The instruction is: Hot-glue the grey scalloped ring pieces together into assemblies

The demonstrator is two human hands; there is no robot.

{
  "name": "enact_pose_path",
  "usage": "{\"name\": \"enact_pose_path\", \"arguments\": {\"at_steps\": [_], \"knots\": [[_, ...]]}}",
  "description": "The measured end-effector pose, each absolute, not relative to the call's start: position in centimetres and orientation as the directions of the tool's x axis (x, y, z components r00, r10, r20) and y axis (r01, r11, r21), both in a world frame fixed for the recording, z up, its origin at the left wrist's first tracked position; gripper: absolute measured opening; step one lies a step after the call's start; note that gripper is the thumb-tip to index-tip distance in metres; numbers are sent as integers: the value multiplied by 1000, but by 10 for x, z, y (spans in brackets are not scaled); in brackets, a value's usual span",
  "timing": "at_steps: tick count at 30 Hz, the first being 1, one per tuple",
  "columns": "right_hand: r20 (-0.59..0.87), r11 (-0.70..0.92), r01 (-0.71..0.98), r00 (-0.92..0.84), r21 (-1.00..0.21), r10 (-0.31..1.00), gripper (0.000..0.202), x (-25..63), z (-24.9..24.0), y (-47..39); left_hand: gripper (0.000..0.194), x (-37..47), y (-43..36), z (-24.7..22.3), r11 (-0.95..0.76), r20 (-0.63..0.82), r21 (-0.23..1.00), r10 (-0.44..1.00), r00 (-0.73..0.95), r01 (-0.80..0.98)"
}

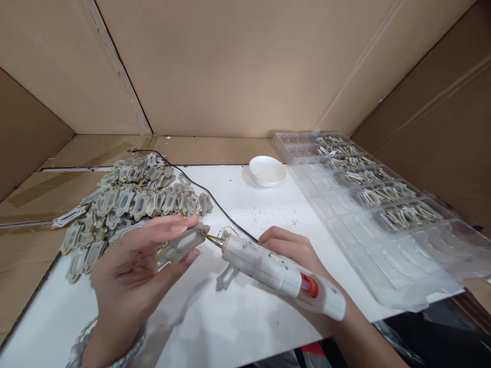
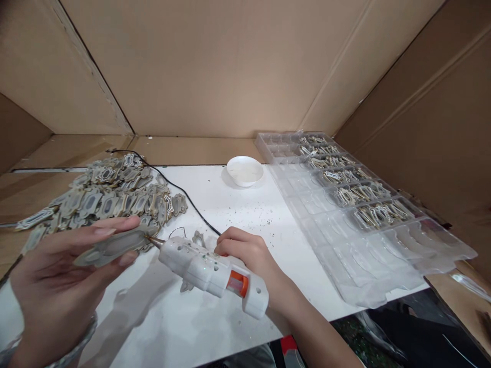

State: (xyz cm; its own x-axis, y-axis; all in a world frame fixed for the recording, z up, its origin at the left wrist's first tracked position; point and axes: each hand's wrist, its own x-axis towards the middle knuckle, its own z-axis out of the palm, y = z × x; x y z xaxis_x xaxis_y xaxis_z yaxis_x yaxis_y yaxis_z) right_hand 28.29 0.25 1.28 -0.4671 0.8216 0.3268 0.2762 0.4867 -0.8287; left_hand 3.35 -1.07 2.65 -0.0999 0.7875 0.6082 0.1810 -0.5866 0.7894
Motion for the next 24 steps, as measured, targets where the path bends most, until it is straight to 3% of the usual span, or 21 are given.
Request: {"name": "enact_pose_path", "arguments": {"at_steps": [13,24], "knots": [[331,490,270,-469,-829,819,10,283,16,2,46,37,-12,28,-573,599,796,793,-113,196],[227,434,341,-505,-834,833,10,288,18,5,48,32,-7,28,-618,644,753,763,-58,226]]}}
